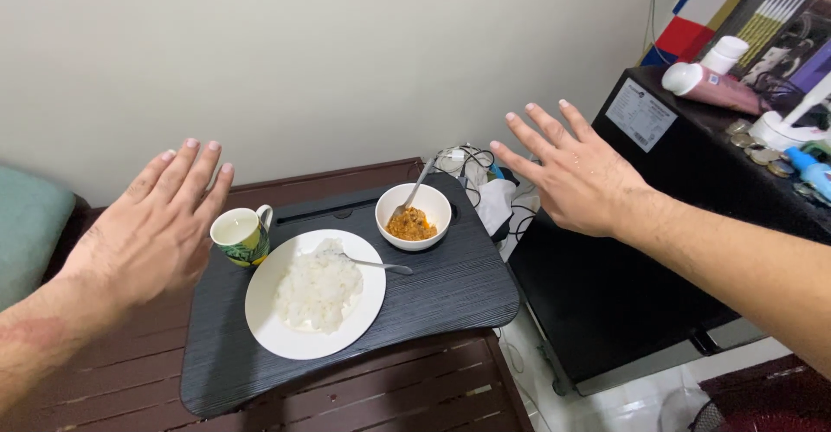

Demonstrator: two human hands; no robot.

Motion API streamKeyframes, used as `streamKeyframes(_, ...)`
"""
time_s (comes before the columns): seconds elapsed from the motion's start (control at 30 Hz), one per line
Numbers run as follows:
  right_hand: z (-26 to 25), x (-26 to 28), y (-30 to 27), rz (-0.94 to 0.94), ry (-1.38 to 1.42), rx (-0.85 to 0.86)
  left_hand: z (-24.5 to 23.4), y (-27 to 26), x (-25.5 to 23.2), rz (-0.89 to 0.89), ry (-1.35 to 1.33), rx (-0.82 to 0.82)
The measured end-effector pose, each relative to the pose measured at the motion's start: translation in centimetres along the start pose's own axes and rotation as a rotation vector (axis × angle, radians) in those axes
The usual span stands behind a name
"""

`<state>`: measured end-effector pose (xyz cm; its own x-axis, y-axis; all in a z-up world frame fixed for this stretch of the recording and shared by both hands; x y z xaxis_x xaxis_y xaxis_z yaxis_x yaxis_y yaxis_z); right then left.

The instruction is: Dishing out rice from an electric pot onto a plate and then rinsing the pot in the sink.

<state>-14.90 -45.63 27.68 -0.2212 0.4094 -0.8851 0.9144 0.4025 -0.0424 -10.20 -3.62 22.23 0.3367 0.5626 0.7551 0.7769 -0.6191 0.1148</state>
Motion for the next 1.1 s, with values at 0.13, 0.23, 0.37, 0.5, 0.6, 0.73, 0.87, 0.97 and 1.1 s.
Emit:
streamKeyframes(0.13,0.1,-0.8,-0.7,0.007,-0.010,0.005,-0.8,0.0,0.4,0.012,0.020,0.028)
streamKeyframes(0.23,0.9,-1.2,-1.3,0.005,-0.021,0.010,-0.7,0.3,0.3,0.028,0.050,0.058)
streamKeyframes(0.37,2.0,-1.1,-2.3,-0.005,-0.020,0.019,-0.6,0.6,-0.1,0.038,0.074,0.105)
streamKeyframes(0.5,3.0,-0.9,-3.2,-0.024,-0.030,0.070,-1.4,1.0,-0.8,0.034,0.096,0.158)
streamKeyframes(0.6,3.9,-0.8,-3.6,-0.027,-0.033,0.067,-1.7,1.1,-1.1,0.046,0.125,0.169)
streamKeyframes(0.73,4.2,-0.9,-4.2,-0.032,-0.047,0.068,-1.1,1.3,-1.5,0.049,0.123,0.155)
streamKeyframes(0.87,4.4,-1.0,-4.2,-0.039,-0.081,0.080,-0.8,1.4,-1.7,0.040,0.096,0.144)
streamKeyframes(0.97,4.5,-1.0,-4.1,-0.043,-0.090,0.080,-0.9,1.5,-1.8,0.041,0.091,0.142)
streamKeyframes(1.1,4.5,-0.8,-3.9,-0.042,-0.082,0.072,-1.3,1.4,-1.8,0.050,0.126,0.143)
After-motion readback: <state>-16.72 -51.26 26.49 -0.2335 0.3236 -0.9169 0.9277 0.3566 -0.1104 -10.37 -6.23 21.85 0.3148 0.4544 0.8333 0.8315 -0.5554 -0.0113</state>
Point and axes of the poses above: each hand's wrist, its own y-axis towards the middle knuckle, its own z-axis out of the palm, x = y × z, the point moved 4 cm from there along y, towards the middle knuckle, and after that the axes turned 14 degrees about -y, right-handed, at the moved point
